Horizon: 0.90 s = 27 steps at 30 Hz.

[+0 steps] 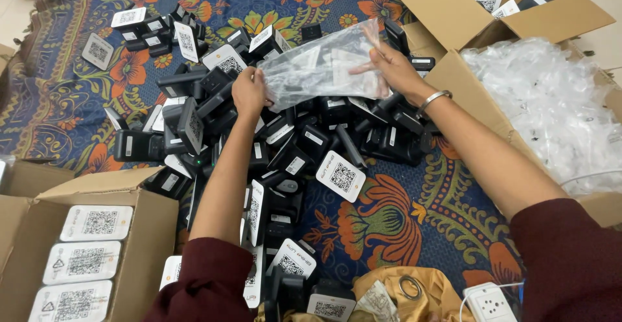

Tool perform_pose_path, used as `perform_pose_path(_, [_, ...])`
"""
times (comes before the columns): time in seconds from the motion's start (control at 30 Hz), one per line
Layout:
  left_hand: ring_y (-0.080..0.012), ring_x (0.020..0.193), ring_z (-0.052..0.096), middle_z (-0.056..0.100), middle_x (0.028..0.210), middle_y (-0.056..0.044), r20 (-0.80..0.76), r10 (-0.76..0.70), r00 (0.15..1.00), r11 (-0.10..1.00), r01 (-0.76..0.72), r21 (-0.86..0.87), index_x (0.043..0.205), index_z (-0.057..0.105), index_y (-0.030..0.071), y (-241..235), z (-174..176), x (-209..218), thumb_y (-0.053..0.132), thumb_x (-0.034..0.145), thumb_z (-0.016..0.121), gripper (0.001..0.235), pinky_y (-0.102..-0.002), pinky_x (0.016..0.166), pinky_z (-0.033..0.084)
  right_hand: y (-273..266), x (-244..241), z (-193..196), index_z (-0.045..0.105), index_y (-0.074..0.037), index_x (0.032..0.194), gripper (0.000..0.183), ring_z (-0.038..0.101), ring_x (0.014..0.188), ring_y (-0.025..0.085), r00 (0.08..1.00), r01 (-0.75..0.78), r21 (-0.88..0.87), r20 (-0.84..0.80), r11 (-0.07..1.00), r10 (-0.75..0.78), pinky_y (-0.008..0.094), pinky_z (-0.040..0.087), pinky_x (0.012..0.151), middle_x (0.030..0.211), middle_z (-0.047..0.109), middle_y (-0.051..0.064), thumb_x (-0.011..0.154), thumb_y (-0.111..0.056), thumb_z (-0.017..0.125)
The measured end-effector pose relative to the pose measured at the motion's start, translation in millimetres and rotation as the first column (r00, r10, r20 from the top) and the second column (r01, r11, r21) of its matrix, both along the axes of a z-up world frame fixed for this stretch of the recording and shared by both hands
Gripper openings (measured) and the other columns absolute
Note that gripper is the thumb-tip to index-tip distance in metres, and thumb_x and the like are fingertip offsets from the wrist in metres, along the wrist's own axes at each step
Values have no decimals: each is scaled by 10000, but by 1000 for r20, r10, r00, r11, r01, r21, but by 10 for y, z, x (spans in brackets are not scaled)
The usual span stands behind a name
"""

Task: The person packs electronic components with QR codes into plastic bags and then places them into cardboard boxes.

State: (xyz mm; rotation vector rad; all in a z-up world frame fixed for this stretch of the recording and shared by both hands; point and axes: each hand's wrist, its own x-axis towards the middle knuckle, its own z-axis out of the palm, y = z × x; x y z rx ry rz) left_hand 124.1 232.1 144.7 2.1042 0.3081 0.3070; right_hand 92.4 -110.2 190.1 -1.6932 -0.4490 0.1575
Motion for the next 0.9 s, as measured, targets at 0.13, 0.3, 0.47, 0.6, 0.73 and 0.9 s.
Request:
perform_pose_path(0.13, [-366,788,776,742,985,-136,45,98,994,995,-97,-22,1078,709,122,33,-505,321,359,953,601,289,-400,724,579,-180,334,-445,427,-83,1603,589,726,1084,126,989,-69,12,135,998,67,250,550,731,1279,715,116,1139,-444,462])
perform_pose_path(0.3, [-402,849,700,761,884,-122,133,422,897,906,-423,-19,982,667,149,-327,-227,85,375,1016,509,278,-525,684,519,-86,180,-200,519,137,1455,652,738,1164,259,977,-48,157,-200,986,79,385,616,961,1336,705,234,1107,-411,575])
perform_pose_path(0.47, [-438,779,689,719,784,-168,330,298,896,929,-352,115,1089,605,179,-492,34,-84,342,1077,473,210,-569,647,494,222,-169,188,103,-204,1603,723,749,1038,301,907,-143,208,-364,968,212,412,628,878,1360,664,212,1024,-504,416])
perform_pose_path(0.6, [-454,692,682,695,713,-191,426,74,902,862,-273,427,1198,566,197,-441,135,-174,264,1050,477,185,-579,565,488,153,7,-36,-106,-381,1616,750,734,855,332,945,-127,87,-292,988,147,415,637,760,1372,671,233,1014,-618,274])
perform_pose_path(0.73, [-463,694,681,680,694,-213,345,45,938,828,-228,513,1220,554,204,-345,24,-109,269,1066,482,182,-579,559,497,85,-31,40,-95,-387,1626,797,727,773,374,979,-52,61,-192,997,62,433,631,687,1351,685,263,989,-701,266])
perform_pose_path(0.9, [-416,765,706,710,807,-180,250,-13,968,769,-150,621,1257,563,137,-294,-172,0,264,1140,470,197,-540,640,524,35,-36,36,-179,-411,1588,996,761,874,452,966,-51,22,-251,998,54,469,656,744,1403,599,308,810,-880,232])
